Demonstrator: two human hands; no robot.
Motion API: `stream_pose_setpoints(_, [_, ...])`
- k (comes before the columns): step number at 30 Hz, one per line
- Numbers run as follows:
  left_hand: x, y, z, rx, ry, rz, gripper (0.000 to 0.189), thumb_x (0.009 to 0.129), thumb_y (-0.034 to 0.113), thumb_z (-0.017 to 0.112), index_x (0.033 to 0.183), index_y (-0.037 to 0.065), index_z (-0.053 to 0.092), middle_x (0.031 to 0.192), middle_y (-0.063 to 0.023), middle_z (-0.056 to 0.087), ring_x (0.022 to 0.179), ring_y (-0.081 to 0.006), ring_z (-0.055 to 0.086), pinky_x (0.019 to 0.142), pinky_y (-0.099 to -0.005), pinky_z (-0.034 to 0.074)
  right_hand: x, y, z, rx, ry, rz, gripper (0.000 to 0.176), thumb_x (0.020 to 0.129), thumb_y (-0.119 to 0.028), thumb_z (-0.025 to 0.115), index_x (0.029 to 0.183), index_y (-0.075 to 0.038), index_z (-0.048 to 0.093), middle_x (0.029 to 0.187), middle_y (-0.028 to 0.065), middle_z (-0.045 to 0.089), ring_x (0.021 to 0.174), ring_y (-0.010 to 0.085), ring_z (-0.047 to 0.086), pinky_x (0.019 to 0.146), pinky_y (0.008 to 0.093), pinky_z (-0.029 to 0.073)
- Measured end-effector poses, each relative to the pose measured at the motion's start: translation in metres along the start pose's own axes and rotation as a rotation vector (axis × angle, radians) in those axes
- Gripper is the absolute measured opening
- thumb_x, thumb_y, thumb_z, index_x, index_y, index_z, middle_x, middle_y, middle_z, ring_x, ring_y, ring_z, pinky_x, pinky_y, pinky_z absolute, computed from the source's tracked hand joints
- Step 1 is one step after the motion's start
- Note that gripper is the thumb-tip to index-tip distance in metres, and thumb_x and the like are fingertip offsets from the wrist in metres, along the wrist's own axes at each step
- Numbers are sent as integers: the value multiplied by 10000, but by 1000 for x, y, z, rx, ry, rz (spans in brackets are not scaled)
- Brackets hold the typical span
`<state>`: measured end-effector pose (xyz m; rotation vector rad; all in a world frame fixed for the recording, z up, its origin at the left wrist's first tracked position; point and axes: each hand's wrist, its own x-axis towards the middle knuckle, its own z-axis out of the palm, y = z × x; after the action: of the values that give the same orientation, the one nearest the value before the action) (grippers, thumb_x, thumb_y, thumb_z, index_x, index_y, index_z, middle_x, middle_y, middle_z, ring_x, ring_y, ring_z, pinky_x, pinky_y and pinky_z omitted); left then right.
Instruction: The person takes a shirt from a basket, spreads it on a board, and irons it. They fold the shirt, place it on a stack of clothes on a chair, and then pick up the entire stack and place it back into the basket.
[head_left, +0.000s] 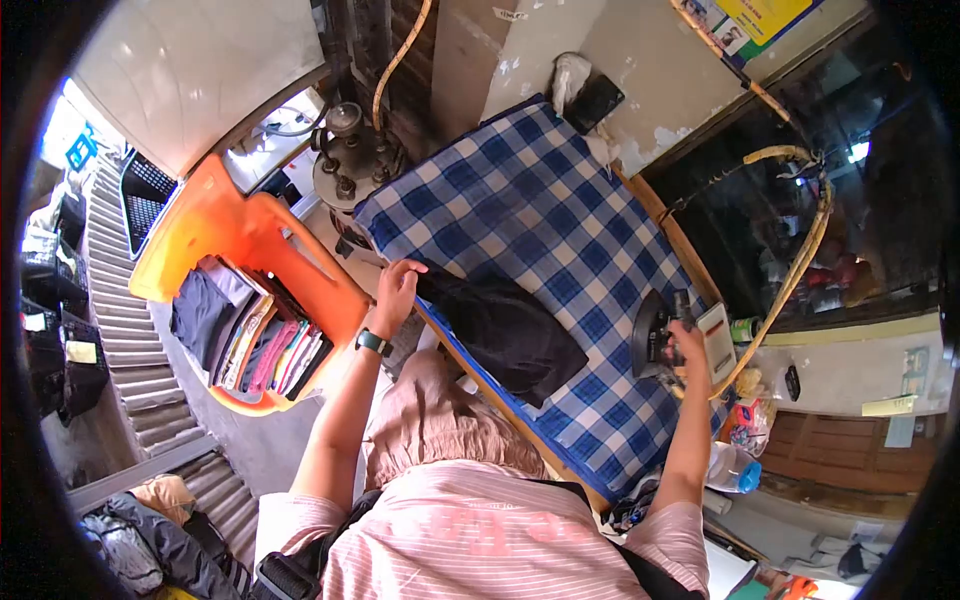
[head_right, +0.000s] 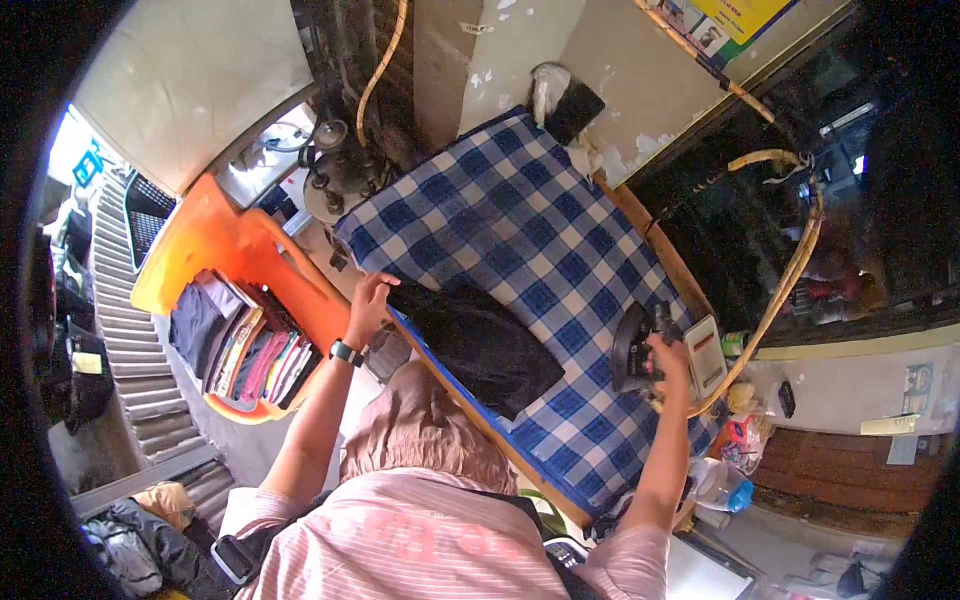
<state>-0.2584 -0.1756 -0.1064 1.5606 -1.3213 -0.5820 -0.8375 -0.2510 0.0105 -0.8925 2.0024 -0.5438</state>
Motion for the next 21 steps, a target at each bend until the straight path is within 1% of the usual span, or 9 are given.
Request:
stream_pose_setpoints(1, [-2,9,0,-108,0,-249,148,863,157,635,927,33,584,895,-123,617,825,-268,564,722,-352,447,-13,-7,20,-61,48,-41,261,801,-238,686,853,0,592,587,67,569,423,181,549,416,329,471])
stream_pose_setpoints(2, [-2,16,2,-120,13,-250,148,863,157,635,927,33,584,895,-123,617,825,-268,564,722,-352,447,-65,-43,52,-199,194,-98,273,795,-226,687,872,19,591,565,75,562,404,182,538,406,330,458])
stream_pose_setpoints(5, [-6,31,10,-7,237,-231,454,785,361,788,851,7,512,771,-84,550,742,-223,542,689,-343,450,-121,-70,83,-174,-120,-231,429,760,-268,718,1051,17,583,669,111,636,497,193,610,461,356,490])
stream_pose_setpoints(8, [-5,21,15,-131,257,-544,430,791,334,795,836,25,499,724,-25,494,694,-157,526,644,-305,447,-182,-99,152,-430,-208,-483,522,752,-249,707,1186,-13,540,722,178,670,555,264,663,557,383,539])
stream_pose_setpoints(9, [-6,6,24,-227,322,-585,391,796,301,800,872,18,539,740,11,493,682,-99,524,601,-264,454,-193,-94,186,-540,-163,-726,578,742,-299,715,1215,-20,536,782,228,681,708,377,686,683,431,551])
stream_pose_setpoints(12, [-7,11,15,-525,162,-748,379,802,272,798,942,-2,577,762,24,515,674,-83,528,577,-241,466,-214,-87,273,-765,-336,-633,654,713,-373,729,1237,-33,535,882,248,682,867,433,660,783,471,529])
stream_pose_setpoints(16, [-6,-3,14,-434,189,-626,359,803,256,799,952,7,587,784,16,545,677,-76,547,558,-224,477,-213,-84,272,-646,-460,-772,757,723,-448,705,1274,25,493,847,271,672,808,409,675,731,486,538])
stream_pose_setpoints(19, [-13,10,18,-527,318,-675,394,784,315,811,879,26,562,769,1,558,670,-88,570,572,-226,488,-212,-80,223,-579,-224,-688,661,728,-438,694,1196,11,571,883,280,670,836,404,674,747,483,536])
stream_pose_setpoints(21, [-14,29,8,-604,199,-824,421,775,360,811,848,44,544,735,5,538,637,-92,556,563,-229,482,-184,-51,194,-481,-126,-589,557,736,-419,676,1088,10,625,859,263,677,810,395,680,744,473,536])
